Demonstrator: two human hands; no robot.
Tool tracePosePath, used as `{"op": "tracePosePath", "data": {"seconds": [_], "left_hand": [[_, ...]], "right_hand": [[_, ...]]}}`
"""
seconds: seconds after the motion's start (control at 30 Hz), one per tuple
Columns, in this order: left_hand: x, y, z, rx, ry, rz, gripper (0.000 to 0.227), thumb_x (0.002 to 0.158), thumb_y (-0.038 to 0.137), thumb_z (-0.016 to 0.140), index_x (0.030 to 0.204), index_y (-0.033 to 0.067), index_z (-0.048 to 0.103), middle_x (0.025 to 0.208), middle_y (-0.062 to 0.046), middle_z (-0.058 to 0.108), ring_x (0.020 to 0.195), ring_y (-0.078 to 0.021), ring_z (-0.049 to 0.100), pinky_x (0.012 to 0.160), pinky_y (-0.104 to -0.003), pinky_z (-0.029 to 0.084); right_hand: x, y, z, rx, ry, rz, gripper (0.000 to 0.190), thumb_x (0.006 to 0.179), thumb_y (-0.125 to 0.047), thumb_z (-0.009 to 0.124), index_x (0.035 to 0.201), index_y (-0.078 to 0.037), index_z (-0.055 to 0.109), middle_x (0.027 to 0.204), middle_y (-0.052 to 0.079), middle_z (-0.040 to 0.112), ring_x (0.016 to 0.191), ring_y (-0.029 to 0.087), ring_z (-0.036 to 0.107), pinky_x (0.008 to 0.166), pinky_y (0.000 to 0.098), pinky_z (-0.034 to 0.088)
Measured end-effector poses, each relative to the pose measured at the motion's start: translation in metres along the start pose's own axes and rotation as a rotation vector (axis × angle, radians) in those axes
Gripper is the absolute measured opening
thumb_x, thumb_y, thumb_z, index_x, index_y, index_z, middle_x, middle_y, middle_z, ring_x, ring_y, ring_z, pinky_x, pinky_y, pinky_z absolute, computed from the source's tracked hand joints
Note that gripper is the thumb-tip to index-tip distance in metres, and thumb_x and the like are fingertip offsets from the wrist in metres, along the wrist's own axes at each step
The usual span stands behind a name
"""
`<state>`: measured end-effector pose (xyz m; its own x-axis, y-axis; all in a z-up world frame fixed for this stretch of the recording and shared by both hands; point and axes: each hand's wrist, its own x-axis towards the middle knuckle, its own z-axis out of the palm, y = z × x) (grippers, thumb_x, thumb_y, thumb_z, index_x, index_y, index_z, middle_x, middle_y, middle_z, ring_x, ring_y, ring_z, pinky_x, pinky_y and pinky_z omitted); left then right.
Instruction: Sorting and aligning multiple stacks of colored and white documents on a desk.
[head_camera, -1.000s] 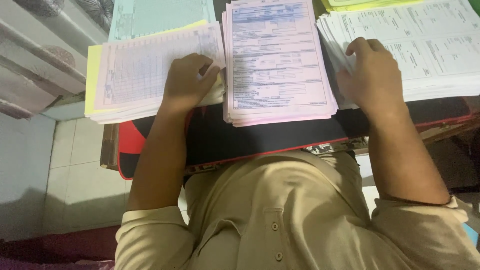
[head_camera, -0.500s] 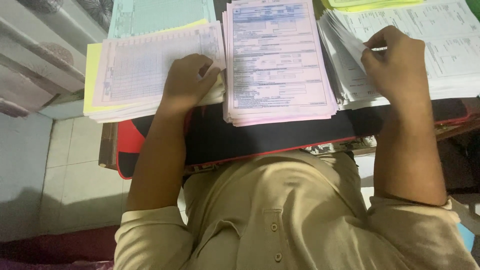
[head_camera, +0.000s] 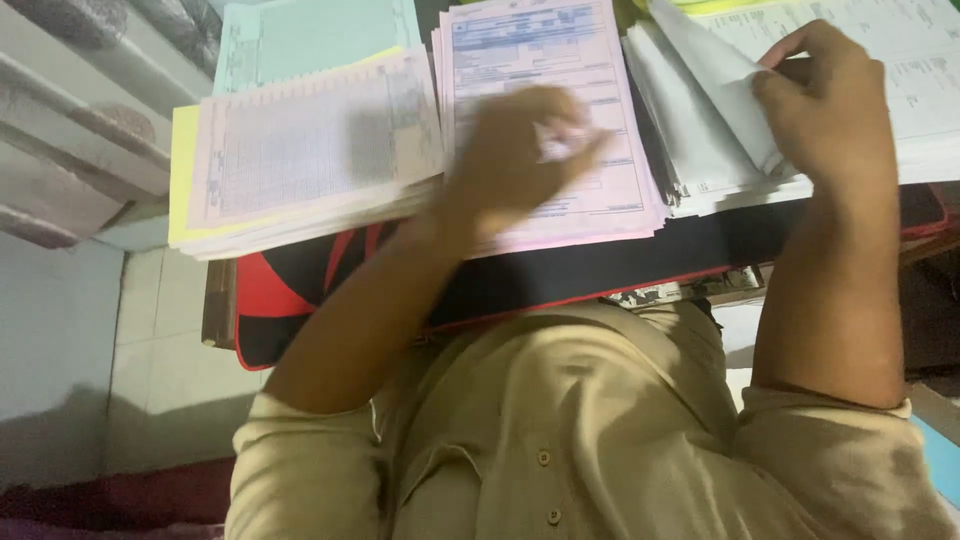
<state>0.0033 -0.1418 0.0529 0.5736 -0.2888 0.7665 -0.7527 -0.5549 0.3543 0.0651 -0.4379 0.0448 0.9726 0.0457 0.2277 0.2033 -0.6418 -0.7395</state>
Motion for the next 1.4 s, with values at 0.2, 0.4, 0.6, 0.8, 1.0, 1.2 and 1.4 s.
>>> {"op": "tracePosePath", "data": {"seconds": [0.2,0.4,0.6,0.8,1.0,1.2,1.4], "left_hand": [[0.047,0.044,0.091,-0.397,-0.680,-0.978,0.090,0.072,0.046,0.045,0.154,0.0076,0.041,0.097,-0.002,0.076,0.079,-0.0168,0.072,0.079,-0.031,0.052],[0.056,0.006,0.116,-0.146,-0.399,-0.608,0.048,0.095,0.018,0.053,0.137,-0.0051,0.048,0.128,-0.023,0.065,0.095,-0.0265,0.073,0.081,-0.041,0.056],[0.090,0.020,0.114,-0.642,-0.475,-1.256,0.035,0.088,0.044,0.053,0.088,0.0086,0.053,0.068,0.000,0.030,0.107,-0.0260,0.085,0.080,-0.020,0.058],[0.094,0.027,0.124,-1.042,-0.229,-1.290,0.069,0.083,0.026,0.059,0.142,-0.0102,0.052,0.148,-0.026,0.056,0.116,-0.0372,0.069,0.102,-0.040,0.059],[0.044,-0.031,0.142,-0.479,-0.512,-0.393,0.053,0.098,0.001,0.065,0.145,0.0026,0.041,0.121,-0.016,0.052,0.108,-0.0218,0.054,0.105,-0.039,0.052],[0.038,-0.041,0.146,-0.349,-0.418,-0.137,0.074,0.093,-0.006,0.084,0.150,-0.0059,0.037,0.149,-0.029,0.050,0.144,-0.0412,0.051,0.124,-0.047,0.045],[0.045,-0.027,0.146,-0.126,-0.378,-0.096,0.069,0.101,0.011,0.080,0.152,-0.0023,0.036,0.151,-0.022,0.055,0.145,-0.0347,0.051,0.122,-0.042,0.046]], "right_hand": [[0.001,0.000,-0.016,0.040,-0.043,0.103,0.007,0.108,-0.018,0.055,0.114,-0.016,0.056,0.093,0.002,0.065,0.079,0.015,0.055,0.065,0.0346,0.041],[0.009,0.024,-0.018,0.231,-0.048,0.131,0.008,0.104,-0.016,0.058,0.112,-0.018,0.056,0.094,-0.001,0.062,0.074,0.009,0.059,0.059,0.0257,0.044],[0.010,0.031,-0.017,0.221,-0.108,0.044,0.006,0.110,-0.014,0.062,0.113,-0.016,0.057,0.100,0.002,0.067,0.083,0.011,0.060,0.070,0.0269,0.046],[0.001,0.025,-0.016,0.208,-0.188,-0.161,0.013,0.112,-0.005,0.062,0.123,-0.011,0.061,0.102,0.001,0.060,0.087,0.010,0.053,0.073,0.0248,0.040],[-0.017,0.030,-0.021,0.189,-0.224,-0.296,0.048,0.115,-0.038,0.041,0.137,-0.003,0.064,0.129,0.013,0.066,0.116,0.026,0.060,0.099,0.0389,0.042],[-0.040,0.043,-0.030,0.200,-0.125,-0.512,0.046,0.098,0.003,0.073,0.141,0.008,0.059,0.139,0.024,0.062,0.129,0.032,0.059,0.113,0.0396,0.045],[-0.037,0.065,-0.032,0.282,-0.145,-0.464,0.026,0.108,0.006,0.065,0.134,0.008,0.063,0.139,0.027,0.064,0.134,0.035,0.060,0.118,0.0431,0.049]]}}
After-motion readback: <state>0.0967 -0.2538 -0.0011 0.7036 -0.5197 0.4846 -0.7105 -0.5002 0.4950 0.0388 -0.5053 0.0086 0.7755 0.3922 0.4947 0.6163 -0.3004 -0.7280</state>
